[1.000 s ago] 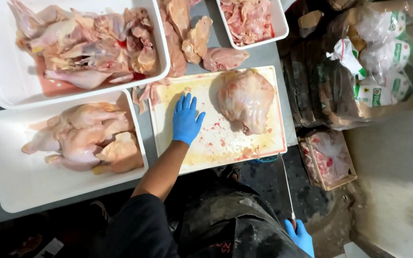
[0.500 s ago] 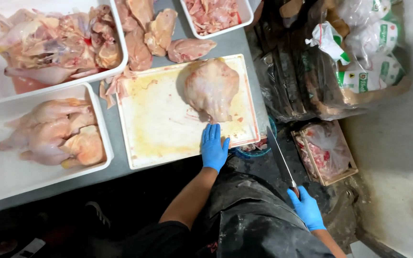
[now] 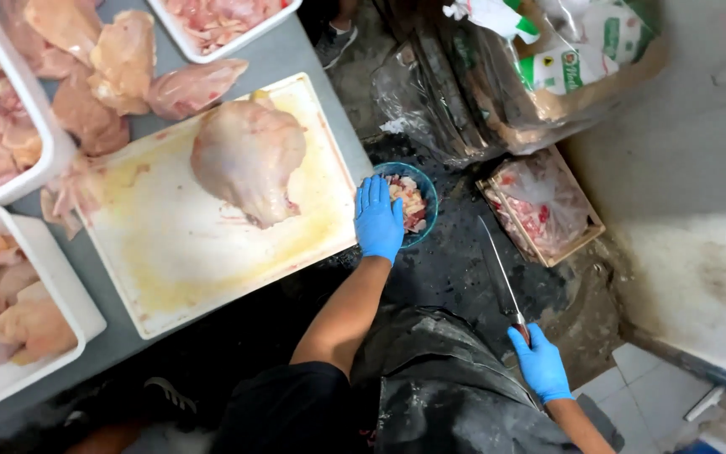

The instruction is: Butchering whole chickens into parts using a knife and sorting them into plastic containers.

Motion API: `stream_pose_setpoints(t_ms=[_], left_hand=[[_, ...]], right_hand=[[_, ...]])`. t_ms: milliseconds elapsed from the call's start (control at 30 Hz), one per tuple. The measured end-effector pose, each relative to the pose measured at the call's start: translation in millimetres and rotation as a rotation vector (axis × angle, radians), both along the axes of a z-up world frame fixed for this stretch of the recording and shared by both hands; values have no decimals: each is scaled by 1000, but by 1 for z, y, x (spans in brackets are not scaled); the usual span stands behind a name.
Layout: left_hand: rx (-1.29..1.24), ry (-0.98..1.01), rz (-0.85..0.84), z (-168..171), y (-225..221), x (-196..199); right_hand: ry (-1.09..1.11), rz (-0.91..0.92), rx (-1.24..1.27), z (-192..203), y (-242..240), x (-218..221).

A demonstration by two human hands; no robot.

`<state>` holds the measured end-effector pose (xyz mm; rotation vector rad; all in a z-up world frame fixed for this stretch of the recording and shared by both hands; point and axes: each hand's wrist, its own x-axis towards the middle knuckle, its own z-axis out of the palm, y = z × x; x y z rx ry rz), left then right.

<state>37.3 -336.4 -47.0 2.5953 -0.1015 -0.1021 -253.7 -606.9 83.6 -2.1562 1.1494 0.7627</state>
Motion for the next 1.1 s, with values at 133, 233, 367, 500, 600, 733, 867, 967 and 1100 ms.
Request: stream_pose_setpoints(t_ms=[133,233,367,500,600,733,867,967,1100], left_hand=[[-142,81,-36,-9,-36,9],[-105,55,-67,-21,-62,21],[-280,147,-101,-20,-81,29],[-210,236,-333,3,-84,25],[-13,397,-511,38,-80,21],[-18,401,-477,77,-44,14],[183,-1,-310,88,23,46],[541,-137,-103,101,90,98],[925,31,-108,59,183,174]], right_hand=[[-53,-217,82,4,0,-34],[-45,-258,73,-14,-8,-58],[-31,-279,94,-40,-18,-86],[-121,-270,115,-57,-24,-95],[-123,-283,85,-45,-20,-65],[-172,-187,96,-42,-20,-20],[-234,-82,103,-48,-18,31],[-245,-8,127,-49,-12,65],[-238,-28,150,-42,6,87]])
